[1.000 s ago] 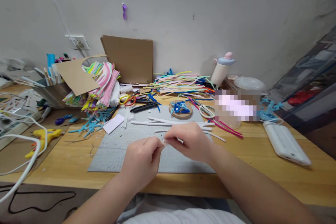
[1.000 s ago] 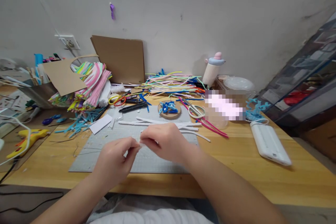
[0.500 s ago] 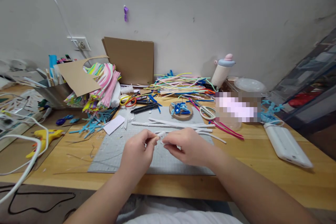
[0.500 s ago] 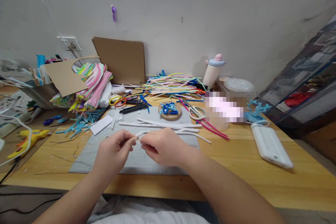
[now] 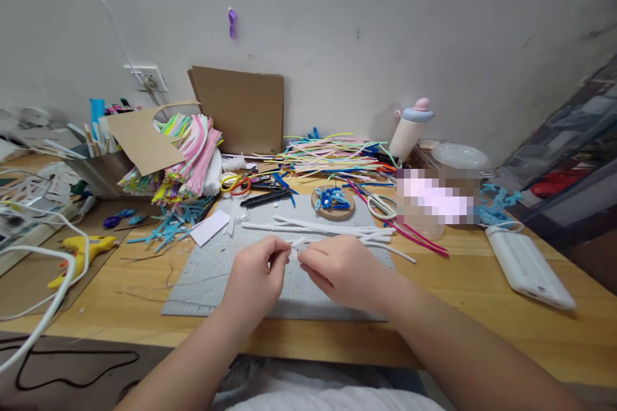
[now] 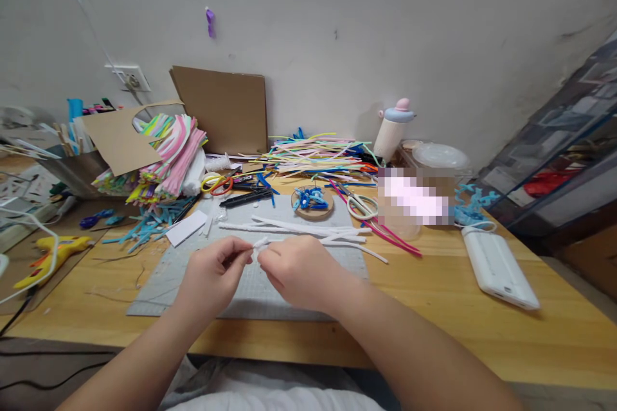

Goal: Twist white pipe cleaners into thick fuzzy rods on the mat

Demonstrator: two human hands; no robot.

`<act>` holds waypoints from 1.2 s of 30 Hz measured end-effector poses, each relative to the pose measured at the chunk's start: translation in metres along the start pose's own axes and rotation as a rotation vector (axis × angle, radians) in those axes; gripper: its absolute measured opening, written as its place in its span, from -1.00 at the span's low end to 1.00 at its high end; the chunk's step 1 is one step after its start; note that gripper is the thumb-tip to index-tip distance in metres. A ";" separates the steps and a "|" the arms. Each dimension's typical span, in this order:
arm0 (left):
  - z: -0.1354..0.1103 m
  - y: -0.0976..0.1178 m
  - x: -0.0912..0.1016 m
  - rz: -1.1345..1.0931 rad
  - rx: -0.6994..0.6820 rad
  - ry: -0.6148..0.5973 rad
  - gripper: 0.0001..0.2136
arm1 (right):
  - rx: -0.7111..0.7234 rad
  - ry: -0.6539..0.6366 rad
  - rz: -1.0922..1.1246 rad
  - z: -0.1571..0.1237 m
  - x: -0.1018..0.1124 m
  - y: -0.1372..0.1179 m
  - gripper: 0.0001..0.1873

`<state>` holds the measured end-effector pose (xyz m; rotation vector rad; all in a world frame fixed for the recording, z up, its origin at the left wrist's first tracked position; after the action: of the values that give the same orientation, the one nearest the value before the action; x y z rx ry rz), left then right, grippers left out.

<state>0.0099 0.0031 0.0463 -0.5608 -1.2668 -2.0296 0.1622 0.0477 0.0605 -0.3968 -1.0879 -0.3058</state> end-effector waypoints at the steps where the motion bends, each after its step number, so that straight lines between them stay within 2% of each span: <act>1: -0.001 0.001 -0.001 0.040 -0.023 -0.005 -0.88 | 0.016 0.018 -0.015 -0.001 0.003 -0.002 -0.83; 3: -0.004 0.005 -0.002 0.102 -0.077 -0.044 -0.88 | 0.018 0.071 0.014 -0.002 0.008 -0.001 -0.80; 6: -0.008 0.013 -0.003 0.116 -0.155 -0.085 -0.89 | -0.057 0.136 0.167 0.000 0.014 0.011 -0.82; 8: -0.010 0.017 -0.001 0.069 -0.177 -0.092 -0.90 | -0.107 0.121 0.282 0.003 0.012 0.021 -0.84; 11: -0.010 0.020 0.002 -0.008 -0.144 -0.069 -0.89 | -0.109 0.052 0.380 0.006 0.004 0.029 -0.86; 16: -0.005 0.013 0.006 -0.034 -0.037 0.050 -0.87 | -0.073 -0.005 0.240 0.005 -0.006 0.017 -0.83; 20: -0.001 0.009 0.004 0.051 -0.053 0.114 -0.88 | 0.017 0.028 0.083 0.000 -0.001 0.000 -0.85; 24: -0.003 0.011 -0.001 0.141 -0.171 0.032 -0.88 | 0.050 0.107 0.070 -0.003 0.009 -0.001 -0.81; 28: -0.010 0.018 -0.003 0.139 -0.276 -0.028 -0.92 | -0.047 0.174 0.287 0.000 0.013 0.014 -0.83; 32: -0.012 0.024 -0.001 0.063 -0.292 -0.017 -0.91 | -0.133 0.081 0.516 0.007 0.003 0.028 -0.86; 36: -0.008 0.021 0.002 0.019 -0.221 0.053 -0.89 | -0.120 0.007 0.494 0.009 -0.006 0.028 -0.86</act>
<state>0.0237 -0.0116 0.0573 -0.6134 -1.0090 -2.1690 0.1643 0.0767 0.0543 -0.7538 -0.9318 0.0671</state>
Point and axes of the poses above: each hand's wrist, its own z-axis towards the middle knuckle, its own x-axis out of the back of the hand, y = z × x, the point moved 3 cm from there along z, towards the middle knuckle, and after that the axes turned 9 degrees about -x, right-handed, at the moved point
